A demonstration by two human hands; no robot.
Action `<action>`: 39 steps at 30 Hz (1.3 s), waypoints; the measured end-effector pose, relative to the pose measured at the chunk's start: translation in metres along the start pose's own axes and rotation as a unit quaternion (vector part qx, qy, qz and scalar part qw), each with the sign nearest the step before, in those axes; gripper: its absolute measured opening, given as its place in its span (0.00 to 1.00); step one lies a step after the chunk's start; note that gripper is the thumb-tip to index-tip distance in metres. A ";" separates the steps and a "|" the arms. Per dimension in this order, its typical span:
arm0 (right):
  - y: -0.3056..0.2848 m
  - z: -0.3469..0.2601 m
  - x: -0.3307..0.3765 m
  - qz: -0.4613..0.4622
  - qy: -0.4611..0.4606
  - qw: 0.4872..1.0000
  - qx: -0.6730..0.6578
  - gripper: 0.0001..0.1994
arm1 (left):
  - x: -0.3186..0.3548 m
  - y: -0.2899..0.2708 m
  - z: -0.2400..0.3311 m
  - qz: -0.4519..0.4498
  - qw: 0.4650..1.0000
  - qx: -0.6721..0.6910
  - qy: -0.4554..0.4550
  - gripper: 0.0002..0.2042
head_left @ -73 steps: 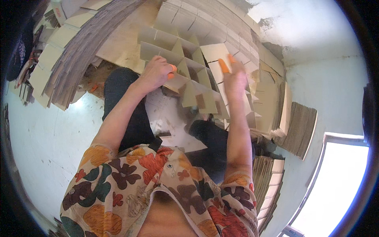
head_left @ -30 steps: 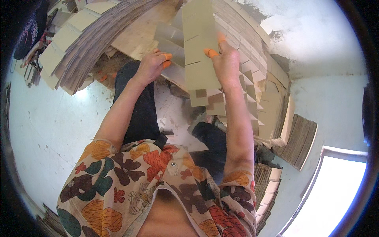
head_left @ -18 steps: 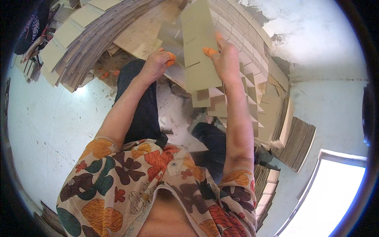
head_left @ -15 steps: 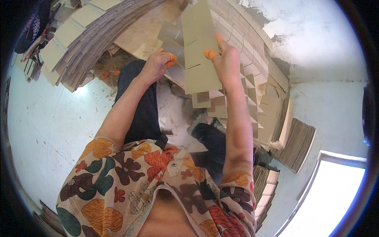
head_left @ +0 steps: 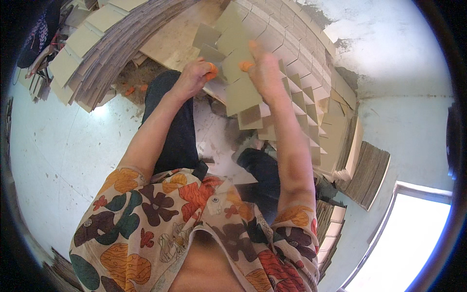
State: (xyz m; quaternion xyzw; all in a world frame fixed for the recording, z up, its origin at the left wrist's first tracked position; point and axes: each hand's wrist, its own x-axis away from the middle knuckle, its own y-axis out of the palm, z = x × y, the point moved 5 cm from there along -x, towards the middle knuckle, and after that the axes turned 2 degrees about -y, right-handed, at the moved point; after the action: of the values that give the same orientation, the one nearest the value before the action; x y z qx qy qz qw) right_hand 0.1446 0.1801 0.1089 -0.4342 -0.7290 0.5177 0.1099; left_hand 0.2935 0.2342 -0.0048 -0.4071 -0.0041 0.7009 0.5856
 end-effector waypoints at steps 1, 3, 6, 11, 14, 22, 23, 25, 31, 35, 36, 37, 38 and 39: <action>0.010 0.002 0.003 0.003 -0.001 1.000 0.000 0.21 | 0.000 0.001 -0.002 -0.003 1.000 -0.001 -0.001 0.08; 0.025 0.006 0.007 0.009 -0.003 1.000 0.002 0.21 | 0.000 0.002 0.002 -0.004 1.000 0.011 -0.024 0.08; 0.031 0.006 0.009 0.016 -0.010 1.000 0.006 0.10 | -0.001 0.002 0.003 0.013 0.999 0.029 -0.031 0.07; 0.035 0.012 0.011 -0.005 0.010 1.000 0.008 0.09 | -0.001 0.003 0.002 0.015 0.999 0.025 -0.017 0.06; 0.059 0.019 0.014 -0.075 0.019 0.996 0.045 0.09 | -0.003 0.003 0.005 0.010 0.999 0.027 -0.029 0.07; 0.030 0.026 0.006 -0.031 0.063 0.992 0.107 0.11 | 0.001 0.004 0.000 -0.006 0.998 -0.058 -0.003 0.12; 0.012 0.042 0.011 0.057 0.062 0.991 0.109 0.12 | -0.005 0.000 0.011 0.002 0.997 -0.072 0.041 0.16; -0.021 0.088 0.022 0.182 0.059 0.951 0.243 0.16 | -0.010 -0.004 0.036 0.020 0.986 -0.109 0.121 0.24; -0.048 0.215 0.096 -0.096 0.293 0.938 0.161 0.35 | -0.048 0.028 0.045 -0.162 0.977 -0.125 0.056 0.43; -0.022 0.125 0.126 -0.102 0.175 0.979 -0.020 0.25 | -0.083 0.054 0.025 -0.181 0.960 -0.176 0.121 0.36; -0.013 0.118 0.134 -0.098 0.160 0.982 0.024 0.24 | -0.092 0.066 0.019 -0.226 0.955 -0.150 0.123 0.33; -0.001 0.111 0.141 -0.095 0.142 0.983 0.064 0.24 | -0.097 0.073 0.011 -0.271 0.946 -0.127 0.121 0.30; 0.005 0.108 0.144 -0.092 0.123 0.982 0.107 0.23 | -0.100 0.079 0.005 -0.314 0.936 -0.104 0.118 0.28; 0.007 0.113 0.143 -0.109 0.134 0.977 0.126 0.22 | -0.105 0.086 -0.005 -0.357 0.924 -0.122 0.064 0.24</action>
State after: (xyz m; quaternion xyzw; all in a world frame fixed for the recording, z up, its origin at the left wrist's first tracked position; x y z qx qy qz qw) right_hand -0.0064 0.2128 0.0121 -0.4006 -0.6796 0.5270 0.3160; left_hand 0.2245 0.1187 0.0099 -0.4910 -0.1969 0.4118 0.7420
